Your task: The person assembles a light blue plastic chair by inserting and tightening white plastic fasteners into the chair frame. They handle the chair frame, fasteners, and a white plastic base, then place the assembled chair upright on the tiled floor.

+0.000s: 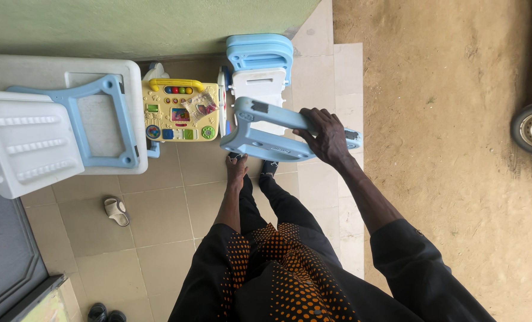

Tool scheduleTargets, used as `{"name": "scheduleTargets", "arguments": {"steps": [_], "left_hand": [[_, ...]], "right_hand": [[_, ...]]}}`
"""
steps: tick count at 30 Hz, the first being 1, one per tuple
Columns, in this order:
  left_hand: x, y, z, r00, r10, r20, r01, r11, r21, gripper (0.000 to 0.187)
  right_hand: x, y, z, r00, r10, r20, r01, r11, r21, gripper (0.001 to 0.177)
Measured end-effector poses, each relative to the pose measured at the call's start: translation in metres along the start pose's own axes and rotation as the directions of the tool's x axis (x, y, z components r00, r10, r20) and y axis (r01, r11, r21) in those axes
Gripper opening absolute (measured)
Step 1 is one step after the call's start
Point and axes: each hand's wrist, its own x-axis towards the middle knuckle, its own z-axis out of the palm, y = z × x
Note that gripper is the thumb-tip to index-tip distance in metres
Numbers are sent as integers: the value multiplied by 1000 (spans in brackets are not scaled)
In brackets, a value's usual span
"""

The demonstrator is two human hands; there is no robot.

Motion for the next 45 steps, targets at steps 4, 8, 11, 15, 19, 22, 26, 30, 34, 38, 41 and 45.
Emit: {"name": "scheduleTargets", "arguments": {"steps": [4, 8, 11, 15, 19, 22, 26, 30, 34, 38, 41, 45], "left_hand": [[7, -1, -3, 1000, -9, 27, 7, 996, 88, 111], [12, 2, -8, 985, 143, 92, -143, 990, -2, 91], [15, 13, -14, 939, 338, 67, -338, 941, -11, 77], [5, 37, -19, 892, 452, 12, -452, 891, 34, 64], [-19, 70, -16, 833, 553, 13, -553, 833, 36, 66], [-39, 99, -11, 775, 629, 59, -631, 774, 43, 64], [-60, 133, 3, 707, 688, 165, -707, 698, 117, 63], [-71, 154, 28, 656, 707, 264, -754, 630, 187, 65], [-71, 159, 58, 694, 648, 313, -720, 618, 317, 67], [-68, 161, 80, 482, 758, 440, -820, 213, 532, 59], [-70, 162, 97, 365, 773, 519, -849, 47, 526, 56], [-71, 167, 118, 369, 727, 579, -841, -5, 541, 56]], "right_hand": [[0, 19, 2, 987, 159, -2, -156, 971, 180, 55], [-10, 48, 12, 965, 262, -9, -237, 890, 389, 57], [-12, 75, 24, 954, 301, -16, -251, 823, 510, 57], [-19, 111, 42, 926, 377, 11, -303, 728, 616, 54], [-27, 144, 74, 930, 368, -1, -258, 655, 710, 53], [-34, 168, 107, 904, 426, 28, -314, 619, 720, 53], [-47, 195, 153, 883, 467, 32, -363, 639, 678, 53], [-45, 197, 183, 872, 489, 1, -354, 629, 693, 69], [-32, 168, 172, 890, 452, -64, -358, 778, 516, 86], [-6, 123, 137, 929, 305, -209, -209, 899, 384, 100], [13, 94, 112, 941, 89, -327, -20, 978, 207, 110], [38, 75, 95, 971, -25, -237, 34, 999, 32, 109]]}}
